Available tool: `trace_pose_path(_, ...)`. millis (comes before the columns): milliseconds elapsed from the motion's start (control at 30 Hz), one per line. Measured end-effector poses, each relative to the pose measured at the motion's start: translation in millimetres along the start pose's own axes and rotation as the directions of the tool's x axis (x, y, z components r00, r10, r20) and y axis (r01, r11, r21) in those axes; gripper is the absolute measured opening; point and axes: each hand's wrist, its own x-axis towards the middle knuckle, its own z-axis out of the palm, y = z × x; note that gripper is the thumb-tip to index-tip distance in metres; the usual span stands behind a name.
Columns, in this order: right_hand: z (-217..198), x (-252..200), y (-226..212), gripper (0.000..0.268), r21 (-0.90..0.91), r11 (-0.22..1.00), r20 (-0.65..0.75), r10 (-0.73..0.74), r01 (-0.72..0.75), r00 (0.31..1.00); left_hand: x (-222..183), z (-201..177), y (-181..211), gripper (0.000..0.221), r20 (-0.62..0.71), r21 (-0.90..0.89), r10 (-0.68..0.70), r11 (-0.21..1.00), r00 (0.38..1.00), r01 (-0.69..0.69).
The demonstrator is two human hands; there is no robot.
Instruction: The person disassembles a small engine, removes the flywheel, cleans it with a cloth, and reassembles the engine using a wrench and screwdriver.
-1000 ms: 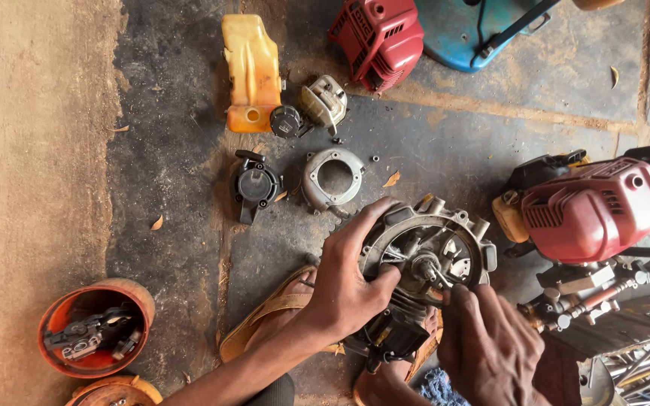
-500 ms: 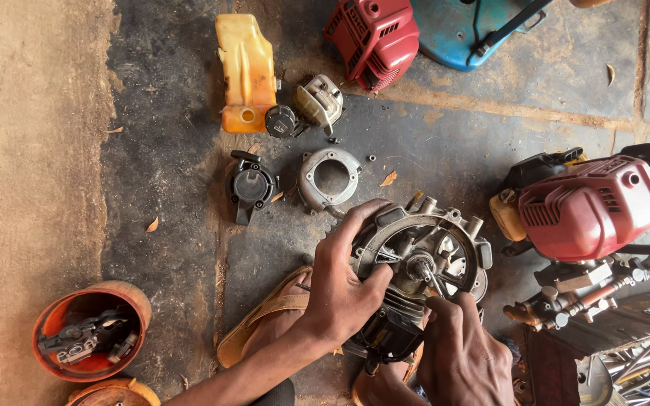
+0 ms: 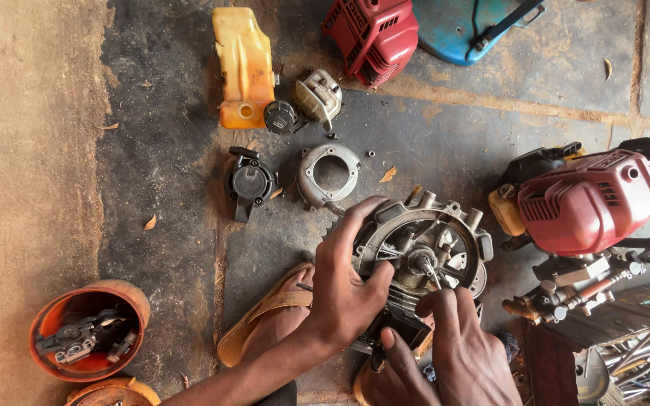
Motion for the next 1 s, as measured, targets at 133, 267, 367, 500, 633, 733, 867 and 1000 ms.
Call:
trace_pose_path(133,0,1,-2,0.061,0.035,0.999,-0.012,-0.003,0.003,1.0,-4,0,1,0.06,-0.034,0.01,0.005,1.0,0.999,-0.005)
trace_pose_path(267,5,-3,-3,0.048,0.065,0.996,0.018,0.057,-0.058,0.998,-7,0,-1,0.062,-0.045,0.105,0.05,0.993,0.998,-0.045)
trace_pose_path(367,8,-6,-1,0.046,0.103,0.992,0.033,0.071,-0.074,0.997,-9,2,0,0.062,-0.046,0.12,0.038,0.992,0.998,-0.032)
trace_pose_path(500,1,-3,12,0.051,0.086,0.989,0.169,0.108,-0.124,0.98,-4,1,3,0.062,0.006,0.048,0.005,0.999,1.0,-0.005)
trace_pose_path(633,-14,-6,32,0.055,0.145,0.988,0.26,-0.097,0.06,0.961,-1,1,-1,0.06,0.016,-0.023,-0.036,0.999,0.999,0.037)
trace_pose_path(733,-18,-6,40,0.059,0.171,0.951,0.214,-0.292,0.259,0.932,-1,0,0,0.059,0.009,0.007,-0.028,1.0,1.0,0.028)
trace_pose_path(867,-21,5,50,0.054,0.055,0.972,0.248,-0.235,0.229,0.94,1,1,3,0.058,0.0,0.052,-0.054,0.997,0.999,0.054)
trace_pose_path(1000,-17,-3,57,0.068,-0.438,0.717,0.115,-0.553,0.542,0.825,-1,0,-1,0.06,-0.001,0.084,-0.013,0.996,1.0,0.013)
